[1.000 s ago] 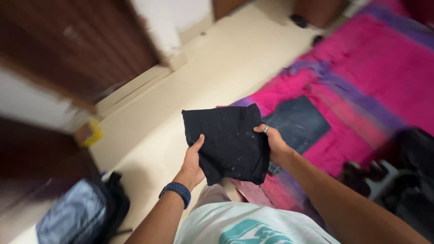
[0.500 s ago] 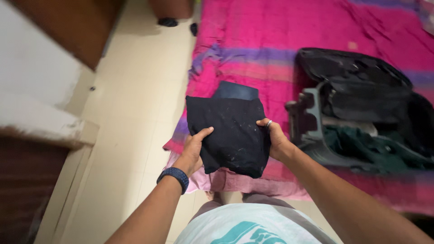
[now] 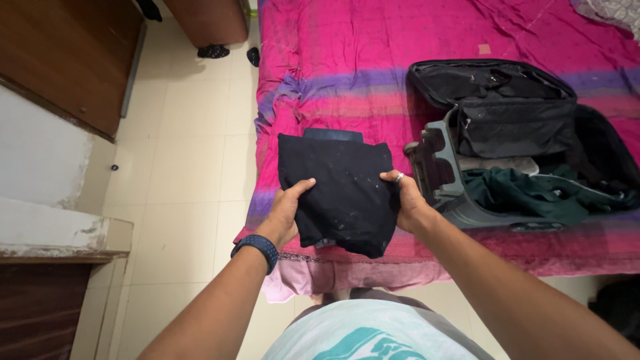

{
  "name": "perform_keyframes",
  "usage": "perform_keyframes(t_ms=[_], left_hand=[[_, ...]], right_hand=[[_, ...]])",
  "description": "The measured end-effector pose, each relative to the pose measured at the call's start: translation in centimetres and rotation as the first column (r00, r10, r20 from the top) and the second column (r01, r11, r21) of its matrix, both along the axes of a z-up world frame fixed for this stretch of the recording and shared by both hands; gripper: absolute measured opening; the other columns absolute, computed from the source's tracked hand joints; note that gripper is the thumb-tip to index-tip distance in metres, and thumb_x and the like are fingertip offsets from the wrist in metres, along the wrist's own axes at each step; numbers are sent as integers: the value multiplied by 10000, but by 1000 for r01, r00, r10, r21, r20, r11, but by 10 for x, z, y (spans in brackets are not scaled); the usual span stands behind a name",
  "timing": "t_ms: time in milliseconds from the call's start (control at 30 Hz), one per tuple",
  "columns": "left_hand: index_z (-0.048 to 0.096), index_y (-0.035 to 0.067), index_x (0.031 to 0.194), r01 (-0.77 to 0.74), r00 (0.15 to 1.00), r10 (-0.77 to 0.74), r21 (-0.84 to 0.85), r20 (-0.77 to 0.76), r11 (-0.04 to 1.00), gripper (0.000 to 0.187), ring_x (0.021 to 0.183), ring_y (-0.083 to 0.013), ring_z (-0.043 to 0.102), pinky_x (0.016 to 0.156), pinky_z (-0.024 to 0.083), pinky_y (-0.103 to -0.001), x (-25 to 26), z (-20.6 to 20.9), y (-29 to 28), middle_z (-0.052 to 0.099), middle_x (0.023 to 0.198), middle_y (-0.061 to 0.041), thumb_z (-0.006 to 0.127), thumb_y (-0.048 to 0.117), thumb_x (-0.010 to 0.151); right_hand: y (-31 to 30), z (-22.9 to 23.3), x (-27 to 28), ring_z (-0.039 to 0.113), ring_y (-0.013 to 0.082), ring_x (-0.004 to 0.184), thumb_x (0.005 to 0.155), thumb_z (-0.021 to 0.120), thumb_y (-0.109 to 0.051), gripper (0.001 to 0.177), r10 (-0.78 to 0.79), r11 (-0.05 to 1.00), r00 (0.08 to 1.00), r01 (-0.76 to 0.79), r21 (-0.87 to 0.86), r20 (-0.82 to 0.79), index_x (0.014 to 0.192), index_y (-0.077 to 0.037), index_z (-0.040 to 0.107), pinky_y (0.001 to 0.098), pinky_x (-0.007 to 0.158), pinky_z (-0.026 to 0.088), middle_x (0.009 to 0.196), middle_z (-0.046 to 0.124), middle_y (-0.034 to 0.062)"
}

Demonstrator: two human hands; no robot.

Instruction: The person removes items of clothing from a suitcase, including jeans, a black shirt, and a green garment, by hand and places them onto a bed.

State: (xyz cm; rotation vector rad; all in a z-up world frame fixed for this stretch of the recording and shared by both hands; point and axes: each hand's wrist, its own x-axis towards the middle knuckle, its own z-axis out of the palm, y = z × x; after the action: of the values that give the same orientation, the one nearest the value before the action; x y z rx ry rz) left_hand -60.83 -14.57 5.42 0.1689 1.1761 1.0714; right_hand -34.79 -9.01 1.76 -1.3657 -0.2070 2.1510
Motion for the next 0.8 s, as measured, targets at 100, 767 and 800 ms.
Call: perform_keyframes(t_ms=[100,767,800], left_hand=[[416,47,1467,-30,983,35,32,-180,999,816,1247,-332,624,1035,533,-489,-6,-3,10,606,1394,-196,778,291,778],[450,155,1464,143,977,-169,-185,-133,972,736,1282,-364,598,1080,443,-506,1,-43,-14,530,1514,-140,699,450,837],[454,156,1459,154,976,-179,-186,-127,970,726,1268,-357,609,1074,449,-500,2,-43,-14,543,1503,-133,696,448,840]], right_hand=[[14,-7,-1,568,317,1244,804,680,-528,650,184,965,885,-244,91,427,1286,-91,656,507,1109,393,1321,664,106],[-1,-35,18,642,255,1079,882,720,-384,444,133,983,899,-174,60,417,1227,-138,589,454,899,514,1183,672,82],[-4,-35,19,642,253,1073,889,720,-382,432,140,981,899,-184,68,414,1212,-124,593,453,890,515,1182,670,84]])
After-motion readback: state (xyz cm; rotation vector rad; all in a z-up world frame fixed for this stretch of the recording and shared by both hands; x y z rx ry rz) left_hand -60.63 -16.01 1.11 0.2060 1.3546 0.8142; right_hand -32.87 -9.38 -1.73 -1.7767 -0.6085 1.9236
